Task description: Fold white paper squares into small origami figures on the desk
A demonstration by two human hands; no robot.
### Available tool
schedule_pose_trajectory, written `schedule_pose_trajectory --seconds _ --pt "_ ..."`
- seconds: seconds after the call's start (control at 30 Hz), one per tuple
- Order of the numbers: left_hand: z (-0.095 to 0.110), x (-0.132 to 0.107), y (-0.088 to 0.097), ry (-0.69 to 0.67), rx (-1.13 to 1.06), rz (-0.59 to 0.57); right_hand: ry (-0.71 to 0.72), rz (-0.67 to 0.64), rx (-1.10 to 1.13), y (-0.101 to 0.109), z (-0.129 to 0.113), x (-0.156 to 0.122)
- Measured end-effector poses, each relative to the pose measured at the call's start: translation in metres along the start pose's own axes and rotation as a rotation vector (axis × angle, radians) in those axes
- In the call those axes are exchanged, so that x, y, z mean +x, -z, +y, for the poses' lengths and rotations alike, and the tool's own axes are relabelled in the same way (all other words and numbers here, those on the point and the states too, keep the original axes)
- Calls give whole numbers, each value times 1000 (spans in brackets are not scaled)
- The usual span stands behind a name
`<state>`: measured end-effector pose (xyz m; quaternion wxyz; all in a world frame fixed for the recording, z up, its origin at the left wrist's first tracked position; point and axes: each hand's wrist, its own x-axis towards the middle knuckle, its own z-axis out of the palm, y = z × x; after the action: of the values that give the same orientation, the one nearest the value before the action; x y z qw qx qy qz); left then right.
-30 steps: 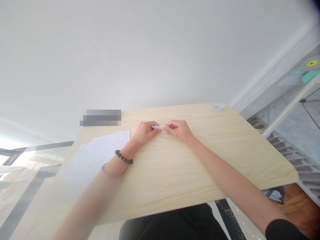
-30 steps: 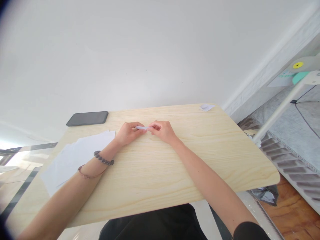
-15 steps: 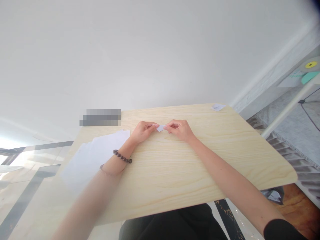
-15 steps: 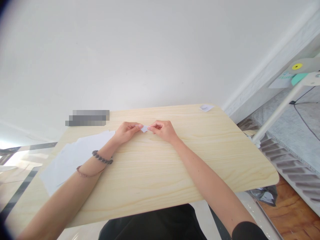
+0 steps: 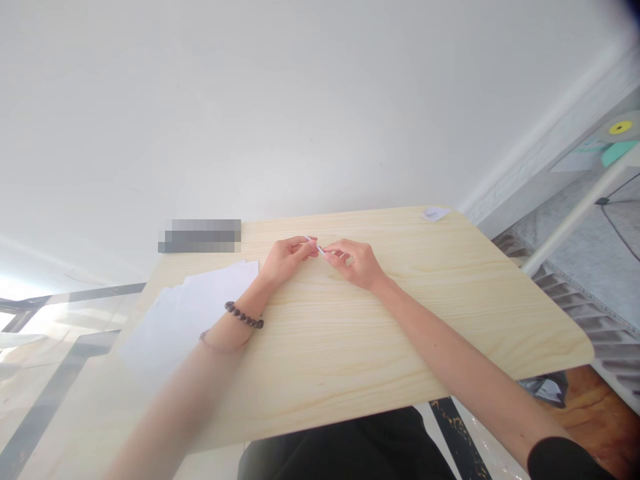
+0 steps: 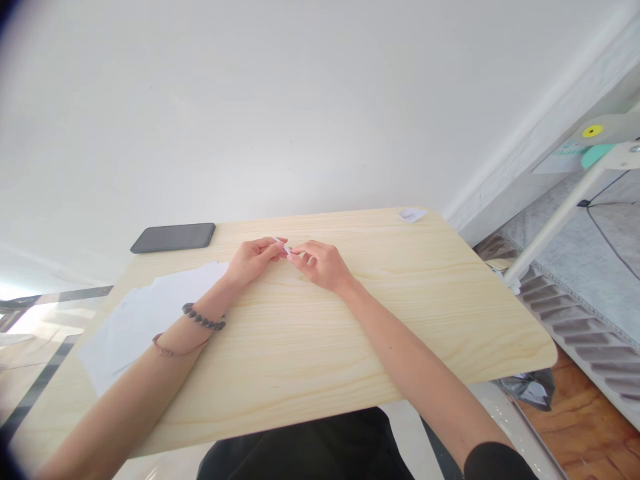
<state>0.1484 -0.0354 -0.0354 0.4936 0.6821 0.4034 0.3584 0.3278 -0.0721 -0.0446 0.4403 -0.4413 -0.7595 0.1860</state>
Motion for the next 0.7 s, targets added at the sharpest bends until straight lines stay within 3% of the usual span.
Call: schedule_pose_trajectory --seconds 0.47,0.7 --pt "1 -2 2 -55 21 -13 -158 -68 71 2 4 4" --pt "-3 -1 1 -82 62 5 -161 -57 67 1 8 3"
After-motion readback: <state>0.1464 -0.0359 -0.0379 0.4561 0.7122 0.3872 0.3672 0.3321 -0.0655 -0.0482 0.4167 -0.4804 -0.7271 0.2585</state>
